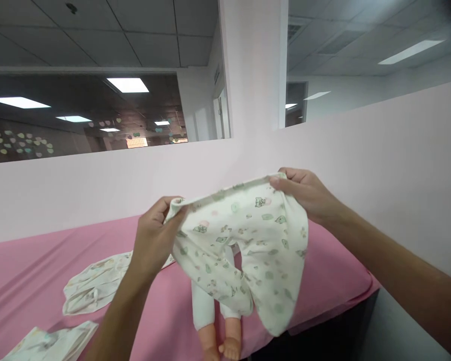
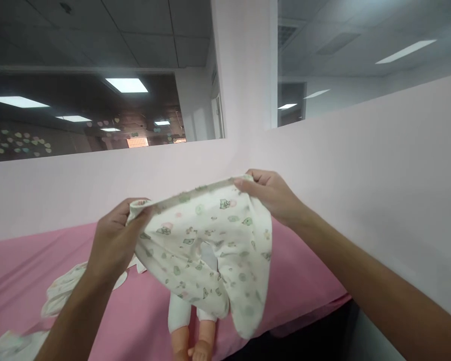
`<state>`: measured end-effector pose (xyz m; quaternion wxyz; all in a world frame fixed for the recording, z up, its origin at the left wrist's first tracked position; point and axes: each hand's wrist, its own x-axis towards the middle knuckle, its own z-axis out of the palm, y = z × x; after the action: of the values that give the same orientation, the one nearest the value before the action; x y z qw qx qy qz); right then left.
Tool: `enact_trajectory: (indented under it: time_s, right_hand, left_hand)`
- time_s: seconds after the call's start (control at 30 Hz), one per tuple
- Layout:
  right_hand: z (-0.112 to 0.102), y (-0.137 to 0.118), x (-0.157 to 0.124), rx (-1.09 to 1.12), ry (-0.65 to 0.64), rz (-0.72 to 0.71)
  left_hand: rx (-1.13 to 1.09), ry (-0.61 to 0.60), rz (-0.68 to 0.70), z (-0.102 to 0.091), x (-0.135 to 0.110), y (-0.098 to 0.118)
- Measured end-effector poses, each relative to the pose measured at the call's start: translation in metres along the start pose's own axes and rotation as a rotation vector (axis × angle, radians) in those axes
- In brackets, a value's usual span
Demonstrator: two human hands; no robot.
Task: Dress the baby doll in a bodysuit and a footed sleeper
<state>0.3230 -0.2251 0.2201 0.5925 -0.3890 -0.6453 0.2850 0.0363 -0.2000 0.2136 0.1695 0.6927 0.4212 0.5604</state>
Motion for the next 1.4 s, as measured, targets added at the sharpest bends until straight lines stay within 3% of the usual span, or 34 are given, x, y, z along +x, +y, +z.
enact_trajectory:
  time_s: [0.17,0.23,0.33,0.43,0.5,0.63,0.67,0.7,0.83,0.9,1.1,1.27,1.4]
  right_hand:
    - [0.004,-0.01,0.006,-0.086,-0.14,0.031]
    - [0.02,-0.01,-0.001,-0.126,-0.253,0.067]
    - [0.052,-0.009,-0.014,-0.078,-0.388,0.076]
    - [0.075,-0.007,-0.02,0.103,-0.368,0.159]
    - [0.082,-0.004,-0.018,0.237,-0.338,0.268]
    - [0.085,0.002,-0.011,0.434,-0.257,0.424]
    - [0.086,0.002,-0.01,0.455,-0.227,0.422]
    - [0.086,0.001,-0.01,0.468,-0.21,0.404]
    - [0.09,-0.005,-0.015,0.459,-0.219,0.271]
    - [0.091,-0.006,-0.018,0.442,-0.193,0.242]
    - [0.094,0.004,-0.024,0.606,-0.298,0.264]
    - [0.101,0.003,-0.036,0.78,-0.392,0.327]
    - [0.107,0.004,-0.043,0.825,-0.345,0.287]
  left_hand:
    - [-0.029,-0.15,0.136,0.005,0.019,0.022]
    - [-0.019,-0.212,0.195,0.012,0.02,0.027]
    - [-0.003,-0.397,0.252,0.023,0.017,0.033]
    - [0.055,-0.537,0.231,0.028,0.014,0.033]
    - [0.14,-0.482,0.227,0.031,0.012,0.028]
    - [0.281,-0.008,0.241,0.04,0.0,0.017]
    - [0.27,0.043,0.226,0.043,-0.005,0.016]
    - [0.244,0.028,0.199,0.045,-0.011,0.016]
    - [0.175,-0.222,0.014,0.044,-0.027,0.025]
    - [0.184,-0.255,-0.04,0.041,-0.028,0.03]
    - [0.236,-0.27,-0.001,0.043,-0.032,0.038]
    - [0.144,-0.239,0.016,0.052,-0.043,0.043]
    - [0.034,-0.175,-0.044,0.056,-0.04,0.044]
